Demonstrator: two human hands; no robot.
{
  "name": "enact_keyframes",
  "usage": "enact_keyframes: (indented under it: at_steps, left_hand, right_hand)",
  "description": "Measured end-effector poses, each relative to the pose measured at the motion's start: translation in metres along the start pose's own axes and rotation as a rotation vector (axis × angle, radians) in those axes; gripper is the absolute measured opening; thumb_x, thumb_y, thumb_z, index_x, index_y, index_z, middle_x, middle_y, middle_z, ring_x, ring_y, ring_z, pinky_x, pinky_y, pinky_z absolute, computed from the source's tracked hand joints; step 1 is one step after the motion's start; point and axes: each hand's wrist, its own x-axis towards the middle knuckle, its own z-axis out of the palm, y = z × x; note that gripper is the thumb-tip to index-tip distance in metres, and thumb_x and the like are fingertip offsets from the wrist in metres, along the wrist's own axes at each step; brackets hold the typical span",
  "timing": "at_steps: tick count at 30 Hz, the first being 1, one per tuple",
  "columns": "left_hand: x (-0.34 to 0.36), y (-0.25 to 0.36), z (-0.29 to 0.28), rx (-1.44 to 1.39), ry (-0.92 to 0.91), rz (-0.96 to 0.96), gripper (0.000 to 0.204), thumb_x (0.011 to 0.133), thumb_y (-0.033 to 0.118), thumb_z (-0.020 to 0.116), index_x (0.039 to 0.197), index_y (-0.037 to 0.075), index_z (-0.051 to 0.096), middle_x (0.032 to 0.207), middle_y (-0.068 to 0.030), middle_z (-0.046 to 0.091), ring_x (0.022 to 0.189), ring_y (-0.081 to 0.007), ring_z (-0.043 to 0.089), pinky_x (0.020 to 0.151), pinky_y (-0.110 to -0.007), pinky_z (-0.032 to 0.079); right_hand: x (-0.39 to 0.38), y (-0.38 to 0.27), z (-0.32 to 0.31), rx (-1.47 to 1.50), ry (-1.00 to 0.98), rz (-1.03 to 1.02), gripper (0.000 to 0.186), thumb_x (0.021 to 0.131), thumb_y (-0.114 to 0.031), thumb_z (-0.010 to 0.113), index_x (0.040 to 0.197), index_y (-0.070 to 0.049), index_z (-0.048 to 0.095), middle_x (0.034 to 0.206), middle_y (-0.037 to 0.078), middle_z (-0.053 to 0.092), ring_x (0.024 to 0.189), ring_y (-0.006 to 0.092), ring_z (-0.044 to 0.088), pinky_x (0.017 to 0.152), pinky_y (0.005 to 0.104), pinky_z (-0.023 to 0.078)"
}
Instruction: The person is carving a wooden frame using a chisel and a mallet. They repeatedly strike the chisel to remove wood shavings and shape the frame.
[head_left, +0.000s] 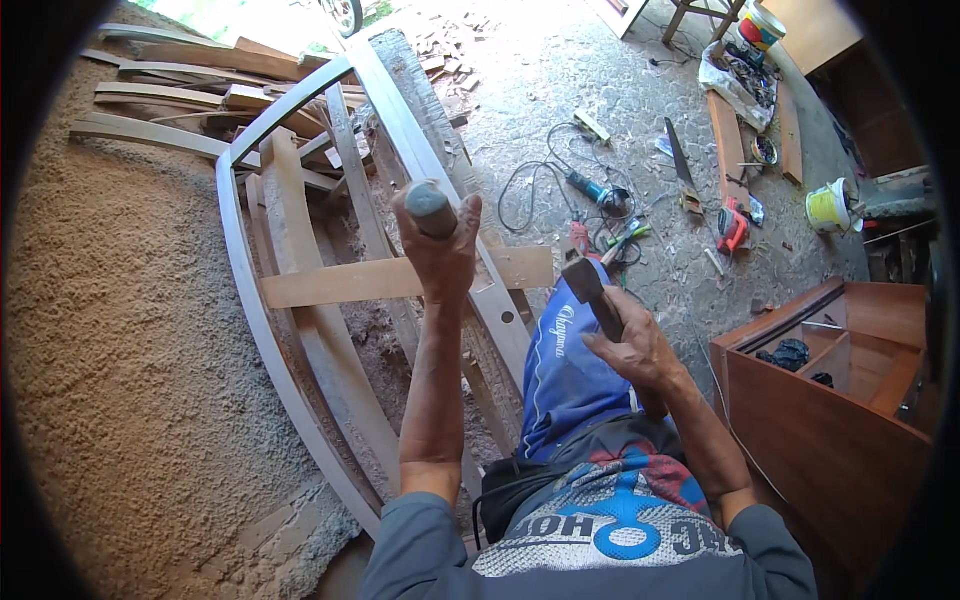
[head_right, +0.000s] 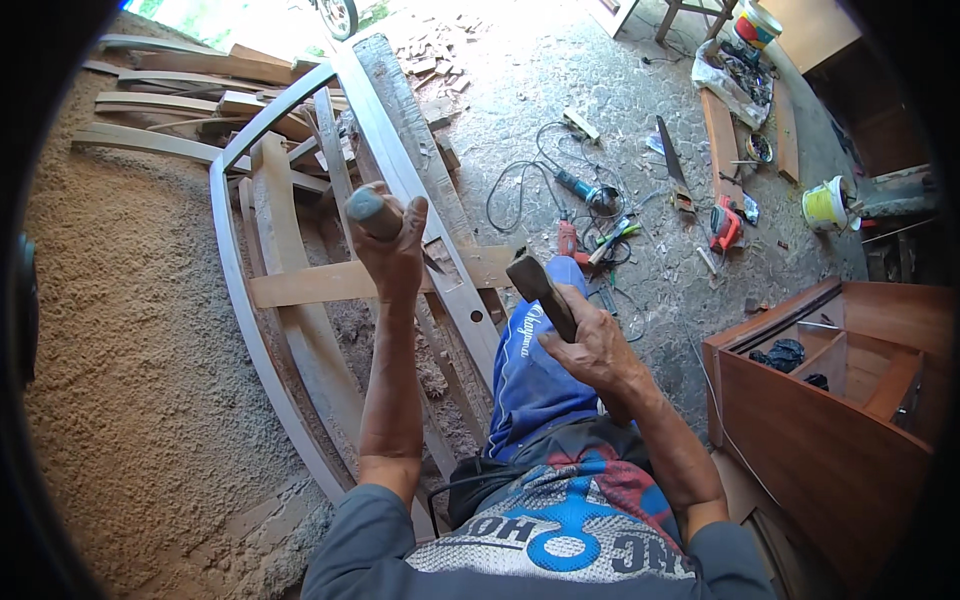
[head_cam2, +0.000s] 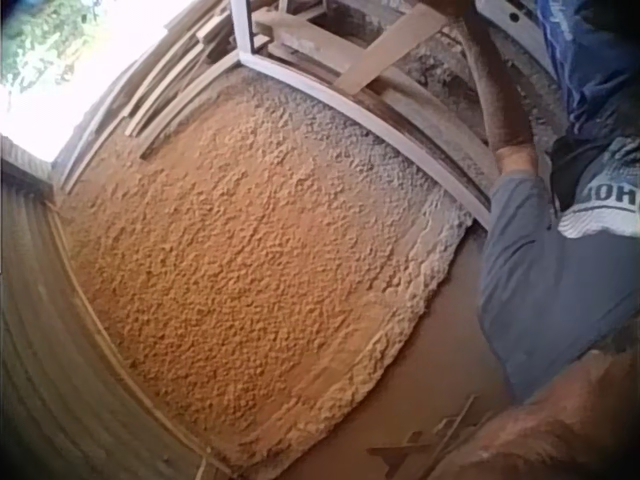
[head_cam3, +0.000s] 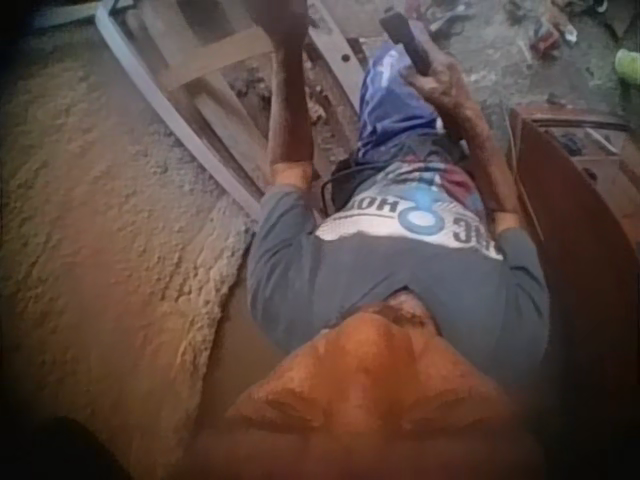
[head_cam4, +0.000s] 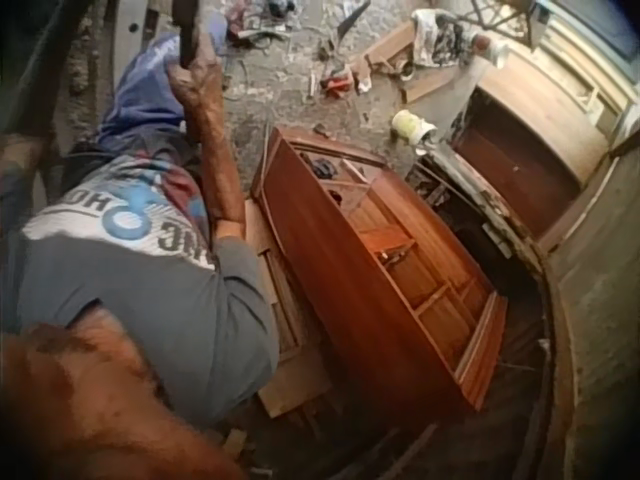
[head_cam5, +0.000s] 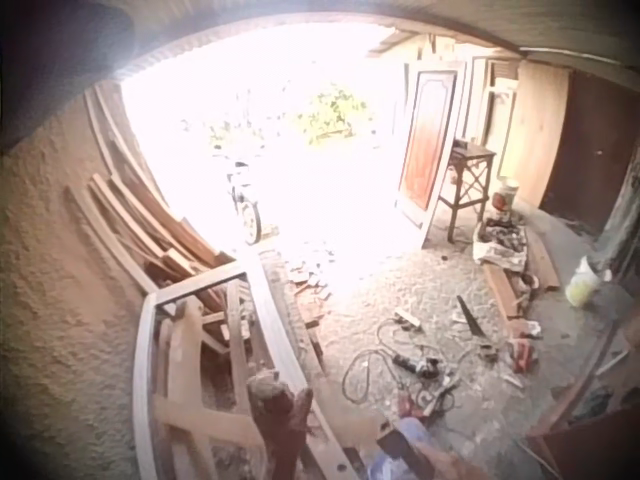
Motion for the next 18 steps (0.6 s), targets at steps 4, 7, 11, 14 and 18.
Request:
enact_keyframes:
  at_steps: [4, 7, 11, 14, 18]
  left_hand:
    - [-0.001, 0.001, -0.021, -0.094, 0.082, -0.123, 0.025, 0.083, 0.008, 0.083, 0.1, 0.004, 0.066, 0.088, -0.0047, 0.067, 0.079, -0.0133, 0.066, 0.069, -0.031, 0.057]
    - [-0.004, 0.017, -0.041, 0.294, 0.044, -0.061, 0.023, 0.084, 0.011, 0.078, 0.103, 0.002, 0.066, 0.089, -0.0124, 0.074, 0.081, -0.0198, 0.072, 0.073, -0.034, 0.058]
    - [-0.029, -0.004, -0.062, 0.498, -0.225, -0.377, 0.029, 0.087, 0.027, 0.076, 0.101, 0.003, 0.067, 0.087, -0.015, 0.074, 0.082, -0.0269, 0.074, 0.074, -0.043, 0.058]
    - [-0.065, -0.018, -0.066, 0.738, -0.346, -0.519, 0.03, 0.087, 0.029, 0.075, 0.102, 0.004, 0.066, 0.085, -0.0158, 0.074, 0.081, -0.0331, 0.074, 0.076, -0.046, 0.059]
    - [-0.094, -0.02, -0.066, 0.732, -0.276, -0.383, 0.036, 0.086, 0.022, 0.075, 0.112, 0.003, 0.06, 0.092, -0.0188, 0.072, 0.085, -0.0373, 0.072, 0.081, -0.048, 0.057]
  right_hand:
    - [-0.002, 0.008, 0.001, -0.004, 0.0, -0.02, 0.055, 0.085, -0.017, 0.078, 0.132, -0.004, 0.055, 0.096, 0.008, 0.061, 0.088, 0.0163, 0.057, 0.083, 0.0337, 0.049]
    - [-0.007, 0.008, -0.006, -0.018, -0.023, 0.016, 0.061, 0.084, -0.018, 0.078, 0.138, -0.006, 0.052, 0.101, 0.016, 0.067, 0.096, 0.0262, 0.066, 0.087, 0.0388, 0.052]
    - [-0.014, 0.012, -0.016, -0.002, -0.038, 0.083, 0.065, 0.084, -0.018, 0.078, 0.141, -0.005, 0.051, 0.103, 0.017, 0.07, 0.098, 0.0256, 0.068, 0.089, 0.0391, 0.052]
    - [-0.02, 0.021, -0.023, 0.0, -0.027, 0.119, 0.064, 0.084, -0.017, 0.078, 0.14, -0.004, 0.051, 0.105, 0.015, 0.069, 0.097, 0.0234, 0.066, 0.089, 0.0373, 0.052]
    - [-0.031, 0.036, -0.035, 0.022, -0.011, 0.223, 0.061, 0.084, -0.017, 0.077, 0.139, -0.003, 0.052, 0.112, 0.014, 0.069, 0.101, 0.023, 0.066, 0.091, 0.0373, 0.051]
